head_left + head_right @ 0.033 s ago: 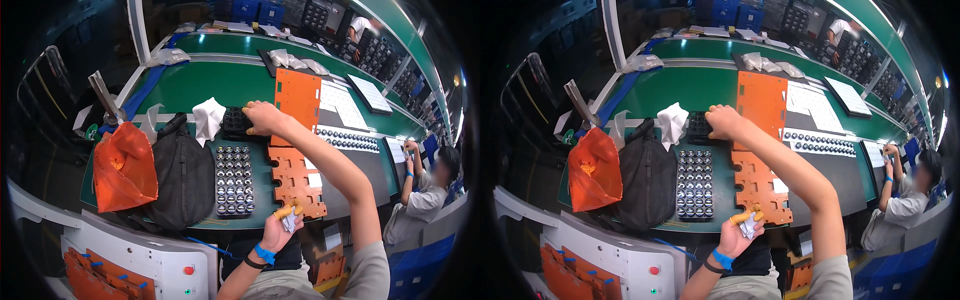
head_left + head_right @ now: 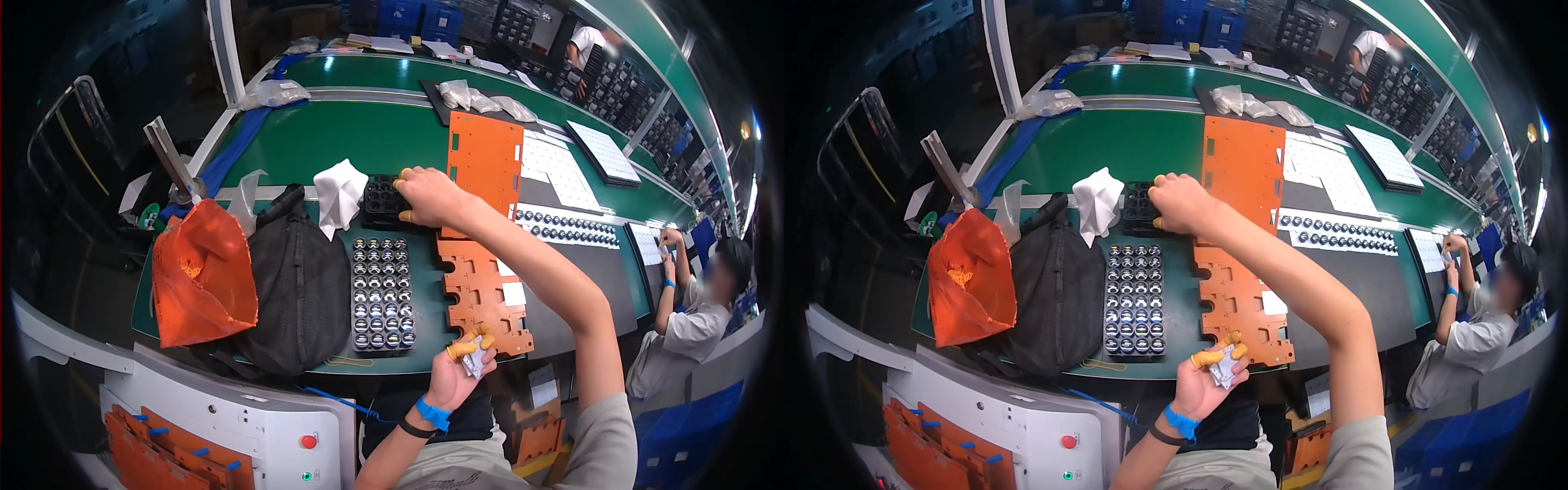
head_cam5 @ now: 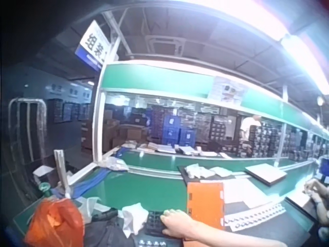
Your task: The person places small white square components onto an orange fixture board, pressing them into designated slots. They handle the components one at a time, picking them from a nearby tray and arranging them on the board. The person also briefly interacts with a machine labeled 'Oushi' to process the fixture.
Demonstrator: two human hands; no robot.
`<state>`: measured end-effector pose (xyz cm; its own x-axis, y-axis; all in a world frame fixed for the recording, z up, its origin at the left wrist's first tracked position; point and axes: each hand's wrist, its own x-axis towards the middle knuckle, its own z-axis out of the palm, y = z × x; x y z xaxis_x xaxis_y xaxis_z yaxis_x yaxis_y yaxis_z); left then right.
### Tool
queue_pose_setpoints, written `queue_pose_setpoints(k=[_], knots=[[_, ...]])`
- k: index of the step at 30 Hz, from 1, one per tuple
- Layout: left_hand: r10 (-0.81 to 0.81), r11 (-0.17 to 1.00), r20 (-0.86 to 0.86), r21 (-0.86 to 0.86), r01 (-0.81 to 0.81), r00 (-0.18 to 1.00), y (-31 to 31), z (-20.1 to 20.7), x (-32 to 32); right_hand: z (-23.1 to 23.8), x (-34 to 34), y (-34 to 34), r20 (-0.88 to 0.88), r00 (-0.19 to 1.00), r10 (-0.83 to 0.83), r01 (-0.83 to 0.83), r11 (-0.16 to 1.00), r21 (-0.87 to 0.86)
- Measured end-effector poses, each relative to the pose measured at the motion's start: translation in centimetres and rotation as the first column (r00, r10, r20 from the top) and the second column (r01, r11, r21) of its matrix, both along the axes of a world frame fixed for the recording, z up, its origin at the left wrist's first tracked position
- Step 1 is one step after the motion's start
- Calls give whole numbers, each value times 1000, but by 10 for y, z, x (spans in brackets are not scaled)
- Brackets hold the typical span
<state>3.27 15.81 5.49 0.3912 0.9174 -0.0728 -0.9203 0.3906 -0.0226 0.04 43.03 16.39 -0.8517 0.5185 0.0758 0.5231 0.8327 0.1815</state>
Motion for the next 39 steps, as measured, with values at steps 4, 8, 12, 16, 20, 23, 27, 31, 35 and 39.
queue_pose_setpoints(k=[4, 8, 12, 16, 20, 23, 27, 31, 35, 39], knots=[[25, 999, 70, 27, -27, 997, -1, -5, 1, 11, 17, -71, -201, 961, 189, -197, 980, -22], [23, 1000, 108, 5, -23, 994, -4, -12, 8, 30, 52, -144, 11, 994, 109, -97, 926, -364], [50, 980, -112, -185, -70, 993, -17, 13, 5, 15, 64, -186, 64, 988, 139, -104, 916, -387], [44, 996, -128, -76, -54, 991, -40, -9, -3, -5, 70, -192, -46, 996, 70, -82, 932, -353], [126, 988, -19, -87, -127, 992, -48, 15, -4, -16, 69, -189, -110, 994, 24, -65, 918, -391], [134, 990, -177, -14, -138, 975, -51, 17, -1, -16, 70, -188, -143, 990, -15, -46, 909, -415], [124, 990, -465, 3, -139, 876, -59, 26, -1, -14, 67, -190, -177, 984, -21, -60, 895, -443], [34, 999, -583, 8, -35, 812, -73, 22, -9, -15, 73, -192, -217, 976, -23, -75, 897, -436], [126, 984, -528, 177, -36, 840, -80, 14, -19, 13, 99, -201, -374, 918, -130, -80, 863, -498], [175, 982, -600, 160, -97, 780, -67, 28, -16, 33, 136, -209, -550, 797, -250, -123, 825, -552]])
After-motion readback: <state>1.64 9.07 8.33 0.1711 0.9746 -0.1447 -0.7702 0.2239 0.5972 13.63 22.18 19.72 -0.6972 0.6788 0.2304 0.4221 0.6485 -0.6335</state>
